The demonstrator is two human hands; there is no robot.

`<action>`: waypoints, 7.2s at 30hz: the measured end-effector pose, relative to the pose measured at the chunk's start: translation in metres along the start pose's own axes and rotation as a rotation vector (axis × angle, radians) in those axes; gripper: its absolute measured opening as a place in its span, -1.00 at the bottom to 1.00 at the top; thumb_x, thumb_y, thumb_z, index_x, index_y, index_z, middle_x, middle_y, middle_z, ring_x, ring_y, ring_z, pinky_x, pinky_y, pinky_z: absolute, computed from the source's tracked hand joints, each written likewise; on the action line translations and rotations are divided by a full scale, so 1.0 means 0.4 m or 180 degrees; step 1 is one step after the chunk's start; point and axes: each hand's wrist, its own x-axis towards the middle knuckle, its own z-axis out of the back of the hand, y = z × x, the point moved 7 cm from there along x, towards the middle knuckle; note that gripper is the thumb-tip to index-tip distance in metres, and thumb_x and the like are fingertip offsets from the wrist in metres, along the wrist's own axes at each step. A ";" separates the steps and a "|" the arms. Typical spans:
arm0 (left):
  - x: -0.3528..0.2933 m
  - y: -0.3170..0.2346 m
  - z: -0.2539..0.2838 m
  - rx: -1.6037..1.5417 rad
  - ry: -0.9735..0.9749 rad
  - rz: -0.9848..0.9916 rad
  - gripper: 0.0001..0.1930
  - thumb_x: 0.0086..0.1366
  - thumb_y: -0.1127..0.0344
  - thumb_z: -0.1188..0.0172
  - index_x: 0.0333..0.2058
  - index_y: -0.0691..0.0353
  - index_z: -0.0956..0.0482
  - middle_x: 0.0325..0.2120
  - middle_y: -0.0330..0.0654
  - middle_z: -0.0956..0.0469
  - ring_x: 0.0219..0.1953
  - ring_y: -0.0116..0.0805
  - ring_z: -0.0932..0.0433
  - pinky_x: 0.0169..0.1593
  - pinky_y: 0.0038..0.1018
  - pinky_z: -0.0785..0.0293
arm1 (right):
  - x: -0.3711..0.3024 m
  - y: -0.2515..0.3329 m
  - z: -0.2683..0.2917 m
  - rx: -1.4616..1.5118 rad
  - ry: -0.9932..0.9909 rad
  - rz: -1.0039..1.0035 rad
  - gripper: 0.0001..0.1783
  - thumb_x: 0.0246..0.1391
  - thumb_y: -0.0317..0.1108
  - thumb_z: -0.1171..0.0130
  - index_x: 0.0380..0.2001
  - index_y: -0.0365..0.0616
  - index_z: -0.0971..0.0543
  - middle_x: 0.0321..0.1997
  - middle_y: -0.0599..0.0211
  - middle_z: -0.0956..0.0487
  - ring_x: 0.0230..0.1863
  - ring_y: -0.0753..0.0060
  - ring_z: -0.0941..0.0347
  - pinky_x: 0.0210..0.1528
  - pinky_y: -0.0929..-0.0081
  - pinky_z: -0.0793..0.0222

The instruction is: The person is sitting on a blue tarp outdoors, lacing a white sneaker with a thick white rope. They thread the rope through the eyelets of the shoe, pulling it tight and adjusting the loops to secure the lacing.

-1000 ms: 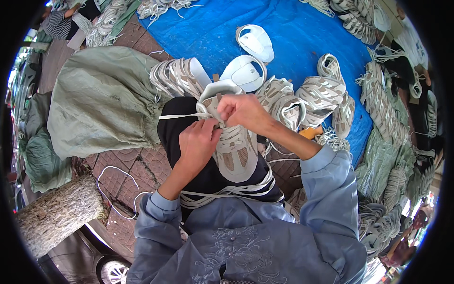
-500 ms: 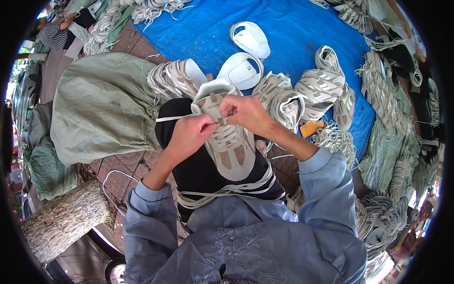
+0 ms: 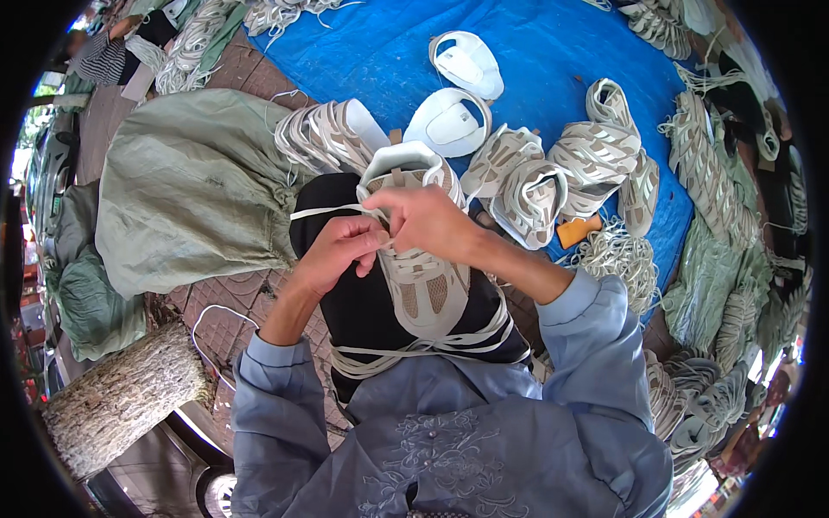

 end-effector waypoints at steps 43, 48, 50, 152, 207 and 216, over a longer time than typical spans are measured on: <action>-0.015 -0.052 -0.018 -0.0067 -0.0018 -0.0034 -0.82 0.15 0.30 -0.07 -0.53 0.30 -0.44 -0.69 -0.25 -0.43 -0.72 -0.58 -0.31 -0.62 -0.69 -0.23 | -0.010 -0.004 0.019 0.0200 -0.0217 0.0080 -0.40 -0.39 -0.64 -0.16 -0.11 -0.09 -0.43 -0.60 0.46 -0.48 -0.62 0.72 -0.34 -0.60 0.71 -0.25; -0.018 -0.095 -0.032 0.1985 -0.0336 -0.0518 -0.85 0.11 0.34 -0.09 -0.52 0.32 -0.45 -0.74 -0.26 -0.41 -0.74 -0.62 -0.31 -0.65 -0.69 -0.21 | -0.004 0.003 0.035 0.1040 0.0039 -0.0854 -0.47 -0.40 -0.62 -0.17 -0.17 -0.16 -0.47 -0.62 0.39 -0.48 -0.67 0.69 -0.30 -0.68 0.70 -0.18; -0.011 -0.084 -0.033 0.1486 -0.0334 -0.0118 -0.80 0.14 0.28 -0.05 -0.52 0.32 -0.45 -0.77 -0.26 -0.39 -0.80 -0.61 -0.27 -0.70 -0.67 -0.17 | -0.007 0.034 0.094 -0.0790 -0.0592 0.0135 -0.58 -0.39 -0.56 -0.15 -0.27 -0.19 -0.47 -0.58 0.35 -0.50 -0.63 0.49 -0.39 -0.62 0.59 -0.29; 0.070 -0.119 -0.030 0.1778 -0.0565 0.0175 -0.86 0.06 0.49 -0.04 -0.37 0.40 -0.43 -0.55 -0.16 -0.52 -0.75 -0.53 -0.41 -0.66 -0.65 -0.33 | -0.041 -0.132 0.542 0.5191 -0.2487 0.1590 -0.93 0.06 -0.46 0.03 -0.38 -0.22 -0.36 -0.50 0.35 -0.41 -0.61 0.56 -0.23 -0.56 0.62 -0.17; -0.082 -0.155 0.055 0.4063 -0.0987 -0.1533 -0.88 0.02 0.42 -0.14 -0.46 0.21 -0.38 -0.64 -0.13 -0.41 -0.57 -0.18 -0.47 -0.53 -0.35 -0.34 | -0.070 -0.053 0.253 -0.1271 -0.1093 0.0210 -0.74 -0.45 -0.45 -0.27 -0.52 -0.13 -0.51 -0.47 0.36 -0.48 -0.45 0.44 -0.38 -0.39 0.55 -0.30; -0.145 -0.161 0.044 0.5976 -0.1972 -0.2057 -0.81 -0.14 0.43 -0.08 -0.44 0.19 -0.44 -0.59 -0.21 -0.31 -0.55 -0.32 -0.40 -0.52 -0.44 -0.35 | -0.064 -0.122 0.141 -0.3657 -0.1476 0.0502 -0.94 -0.34 -0.44 -0.05 -0.76 -0.10 -0.42 -0.70 0.31 -0.46 -0.64 0.27 -0.43 -0.51 0.36 -0.37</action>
